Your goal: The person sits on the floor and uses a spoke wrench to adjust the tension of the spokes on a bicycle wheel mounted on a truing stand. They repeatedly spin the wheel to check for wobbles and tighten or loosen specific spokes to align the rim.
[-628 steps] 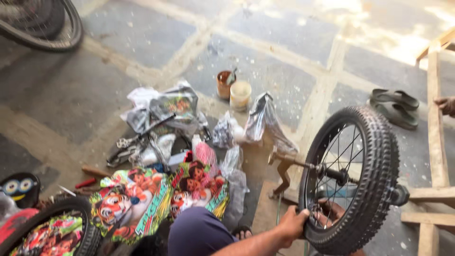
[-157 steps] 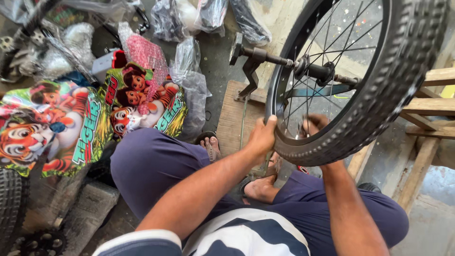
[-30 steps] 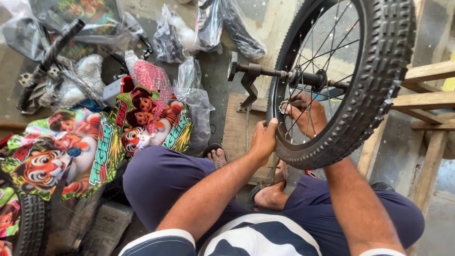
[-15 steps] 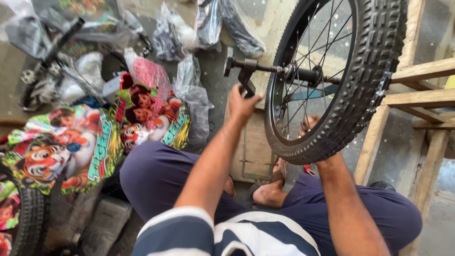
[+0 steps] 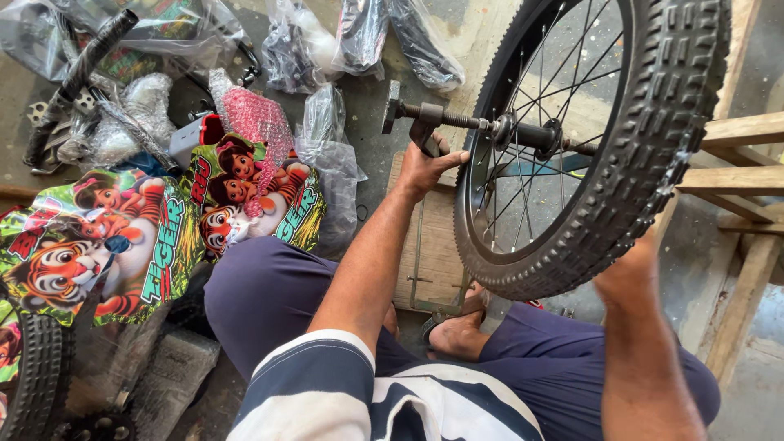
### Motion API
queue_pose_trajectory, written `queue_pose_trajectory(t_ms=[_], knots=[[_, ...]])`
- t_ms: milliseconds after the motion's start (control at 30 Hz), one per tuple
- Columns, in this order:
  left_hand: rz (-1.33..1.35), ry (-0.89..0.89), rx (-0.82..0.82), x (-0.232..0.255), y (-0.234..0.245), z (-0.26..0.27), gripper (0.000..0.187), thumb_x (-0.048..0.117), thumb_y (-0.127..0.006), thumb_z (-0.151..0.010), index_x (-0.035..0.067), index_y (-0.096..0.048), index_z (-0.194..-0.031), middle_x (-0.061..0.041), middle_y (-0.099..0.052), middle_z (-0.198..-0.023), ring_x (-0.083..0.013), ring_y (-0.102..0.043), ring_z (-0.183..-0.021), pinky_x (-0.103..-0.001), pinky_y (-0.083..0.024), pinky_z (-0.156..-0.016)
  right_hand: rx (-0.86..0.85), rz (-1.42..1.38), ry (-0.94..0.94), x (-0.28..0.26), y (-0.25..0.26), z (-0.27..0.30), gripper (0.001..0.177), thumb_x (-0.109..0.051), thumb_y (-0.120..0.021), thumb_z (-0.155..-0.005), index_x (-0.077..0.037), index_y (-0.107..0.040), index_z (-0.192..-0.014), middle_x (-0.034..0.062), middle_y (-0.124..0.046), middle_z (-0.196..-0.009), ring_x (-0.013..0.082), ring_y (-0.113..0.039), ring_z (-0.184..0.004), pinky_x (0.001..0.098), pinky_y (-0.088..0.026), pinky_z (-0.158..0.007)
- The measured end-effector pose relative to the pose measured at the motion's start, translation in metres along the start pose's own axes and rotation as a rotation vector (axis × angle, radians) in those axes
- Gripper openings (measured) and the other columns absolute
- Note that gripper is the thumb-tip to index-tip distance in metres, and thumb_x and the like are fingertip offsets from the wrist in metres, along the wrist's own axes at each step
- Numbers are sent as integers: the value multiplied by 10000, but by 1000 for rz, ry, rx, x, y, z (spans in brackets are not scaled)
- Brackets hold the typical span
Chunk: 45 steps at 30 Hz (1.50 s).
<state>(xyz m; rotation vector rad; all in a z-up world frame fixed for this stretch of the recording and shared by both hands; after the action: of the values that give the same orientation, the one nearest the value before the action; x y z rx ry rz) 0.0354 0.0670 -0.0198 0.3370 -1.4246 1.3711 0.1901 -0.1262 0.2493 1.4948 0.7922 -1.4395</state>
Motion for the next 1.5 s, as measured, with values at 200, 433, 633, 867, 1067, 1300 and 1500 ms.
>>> queue_pose_trajectory(t_ms=[200, 433, 633, 867, 1067, 1300, 1500], knots=[[-20, -34, 7, 2, 0, 0, 434, 171, -937, -717, 128, -540, -886, 52, -513, -783, -87, -550, -724, -274, -541, -649, -118, 133, 223, -79, -46, -34, 82, 11, -709, -1062, 7, -638, -1104, 27, -676, -959, 79, -627, -759, 203, -510, -650], [-84, 42, 5, 0, -1, 0, 437, 259, -937, -716, 154, -536, -854, 24, -556, -764, -109, -615, -726, -309, -610, -652, -148, -142, 30, -101, -97, -55, 397, -101, -634, -984, 14, -636, -1364, 36, -697, -889, 50, -637, -629, 194, -525, -520], [-103, 24, 18, 1, 0, 0, 442, 259, -945, -710, 155, -537, -844, 28, -560, -756, -110, -602, -715, -305, -598, -656, -340, 249, 449, -52, -102, -44, 513, -102, -696, -998, -94, -495, -1469, 151, -547, -1434, 40, -524, -788, 147, -460, -509], [-28, -31, 23, 1, 0, -1, 421, 207, -942, -710, 151, -545, -836, 59, -523, -751, -90, -547, -695, -277, -515, -615, -359, 1046, 533, 56, -61, 15, 400, -121, -647, -987, -232, -532, -1354, 94, -598, -1478, 101, -633, -953, 254, -533, -821], [-39, -157, 11, 5, 1, -1, 430, 155, -947, -740, 149, -518, -772, 77, -466, -730, -75, -468, -672, -273, -426, -582, -340, 1366, 499, 67, -38, -2, 374, -159, -646, -974, -217, -563, -1334, 97, -615, -1464, 141, -647, -993, 304, -547, -881], [-4, -42, -6, 6, 0, 2, 428, 170, -936, -734, 154, -514, -804, 76, -475, -720, -66, -478, -657, -263, -448, -573, -355, 1199, 583, 1, -74, -47, 373, -211, -656, -965, -171, -601, -1332, 116, -617, -1449, 187, -645, -1025, 343, -548, -888], [-46, -40, -8, 10, 0, -1, 425, 180, -936, -745, 141, -517, -796, 61, -491, -723, -80, -494, -659, -267, -452, -569, -397, 1206, 567, 19, -80, -35, 394, -255, -665, -956, -131, -634, -1330, 132, -619, -1436, 227, -643, -1053, 378, -549, -895]])
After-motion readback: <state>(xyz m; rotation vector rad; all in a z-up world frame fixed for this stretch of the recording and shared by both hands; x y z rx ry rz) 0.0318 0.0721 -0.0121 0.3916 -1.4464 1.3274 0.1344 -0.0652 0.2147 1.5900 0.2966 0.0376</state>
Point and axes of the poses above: each hand's wrist, its own z-axis away from the middle knuckle, its own y-axis out of the back of the hand, x = y × z, the point moved 8 cm from there along -z, towards the middle knuckle
